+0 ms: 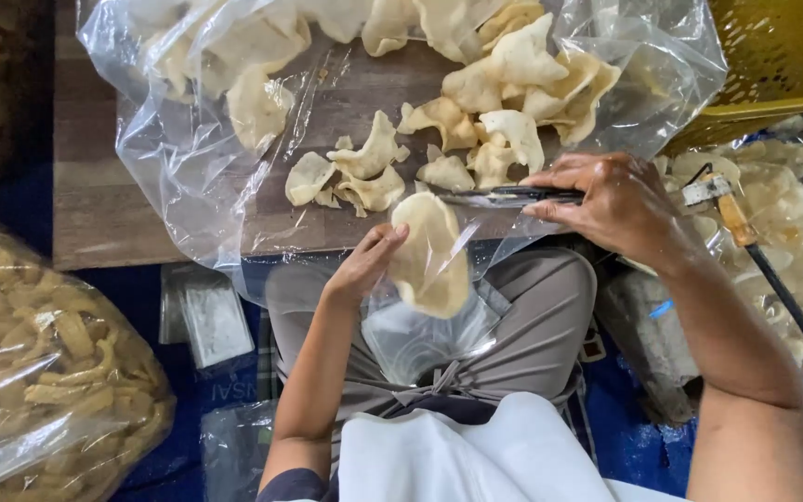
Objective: Packaging large crackers into plastic bags using tongs and a manual heat sealer.
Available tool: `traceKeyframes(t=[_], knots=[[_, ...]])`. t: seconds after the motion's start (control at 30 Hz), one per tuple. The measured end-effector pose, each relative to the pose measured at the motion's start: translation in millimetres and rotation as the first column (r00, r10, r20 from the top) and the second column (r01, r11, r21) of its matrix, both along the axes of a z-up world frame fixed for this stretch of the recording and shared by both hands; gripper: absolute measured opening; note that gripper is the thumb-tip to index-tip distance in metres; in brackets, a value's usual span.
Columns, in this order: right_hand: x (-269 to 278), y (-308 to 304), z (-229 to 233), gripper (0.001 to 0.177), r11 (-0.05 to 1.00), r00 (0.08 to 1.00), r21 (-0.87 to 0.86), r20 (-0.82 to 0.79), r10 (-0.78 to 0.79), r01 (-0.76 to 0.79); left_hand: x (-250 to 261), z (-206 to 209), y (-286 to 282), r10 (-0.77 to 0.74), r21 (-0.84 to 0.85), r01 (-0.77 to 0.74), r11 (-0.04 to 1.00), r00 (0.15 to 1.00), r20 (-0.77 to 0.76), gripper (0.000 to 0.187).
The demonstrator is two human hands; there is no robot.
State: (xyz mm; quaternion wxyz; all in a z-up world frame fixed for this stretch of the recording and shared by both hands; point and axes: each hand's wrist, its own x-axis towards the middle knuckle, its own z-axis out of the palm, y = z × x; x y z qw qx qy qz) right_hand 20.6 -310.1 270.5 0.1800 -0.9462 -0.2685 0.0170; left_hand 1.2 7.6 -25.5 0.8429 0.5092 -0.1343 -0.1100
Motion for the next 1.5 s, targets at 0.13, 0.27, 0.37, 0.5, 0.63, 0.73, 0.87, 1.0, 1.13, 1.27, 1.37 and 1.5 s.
traceKeyframes(t=[0.13, 0.27, 0.37, 0.5, 0.63, 0.73, 0.87, 1.0, 1.13, 1.27, 1.37, 1.5], knots=[[9.9, -14.2, -16.6, 0.029, 0.975, 0.936, -0.050, 0.273, 0.221, -0.215, -21.9, 59.6, -17.2, 0.136, 0.044, -0.129, 0.991, 0.923, -0.360, 0.026], [-6.8, 0.6, -9.2, 0.026, 0.991, 0.987, 0.048, 0.109, 0.115, -0.121, -24.0, 77.2, -15.0, 0.127, 0.178, -0.070, 0.982, 0.934, -0.334, 0.042], [-6.0, -1.5, -29.3, 0.033, 0.992, 0.999, 0.122, -0.008, 0.034, -0.032, -25.3, 59.8, -18.9, 0.082, 0.109, -0.054, 0.993, 0.960, -0.269, 0.043], [9.7, -16.5, -106.1, 0.039, 0.904, 0.998, 0.427, 0.064, -0.006, -0.022, -50.4, 90.5, -21.2, 0.195, 0.008, -0.196, 0.980, 0.967, -0.164, 0.069], [-3.7, 4.5, -230.3, 0.039, 0.961, 0.961, 0.274, 0.274, -0.040, -0.038, -72.0, 69.9, 3.8, 0.308, -0.027, -0.351, 0.936, 0.854, -0.418, 0.061], [-10.1, 36.8, -276.8, 0.058, 0.932, 0.954, 0.214, -0.004, -0.299, 0.293, -78.9, 15.1, 28.7, 0.426, 0.082, -0.437, 0.896, 0.792, -0.436, 0.055], [23.3, 88.9, -290.9, 0.063, 0.891, 0.916, 0.316, 0.128, -0.380, 0.326, -69.8, 12.0, 40.3, 0.537, 0.137, -0.522, 0.842, 0.791, -0.292, 0.045], [48.1, 138.8, -263.5, 0.084, 0.871, 0.916, 0.286, -0.098, -0.389, 0.401, -54.2, 77.4, 26.2, 0.504, 0.014, -0.517, 0.856, 0.829, -0.242, 0.050], [53.3, 163.7, -232.5, 0.096, 0.868, 0.910, 0.275, -0.099, -0.402, 0.414, -24.0, 49.0, 17.4, 0.582, 0.033, -0.591, 0.806, 0.782, -0.223, 0.042], [56.5, 146.7, -247.2, 0.106, 0.889, 0.933, 0.294, -0.029, -0.358, 0.351, -10.7, 66.4, 6.6, 0.658, 0.078, -0.661, 0.746, 0.717, -0.230, 0.037], [43.7, 133.6, -218.8, 0.071, 0.755, 0.952, 0.594, -0.063, -0.301, 0.278, -2.6, 67.7, -7.4, 0.688, 0.106, -0.680, 0.725, 0.707, -0.164, 0.035], [18.4, 133.1, -189.7, 0.010, 0.426, 0.947, 0.848, -0.261, -0.187, 0.317, 0.2, 76.6, -41.8, 0.626, 0.124, -0.615, 0.779, 0.774, -0.092, 0.032]])
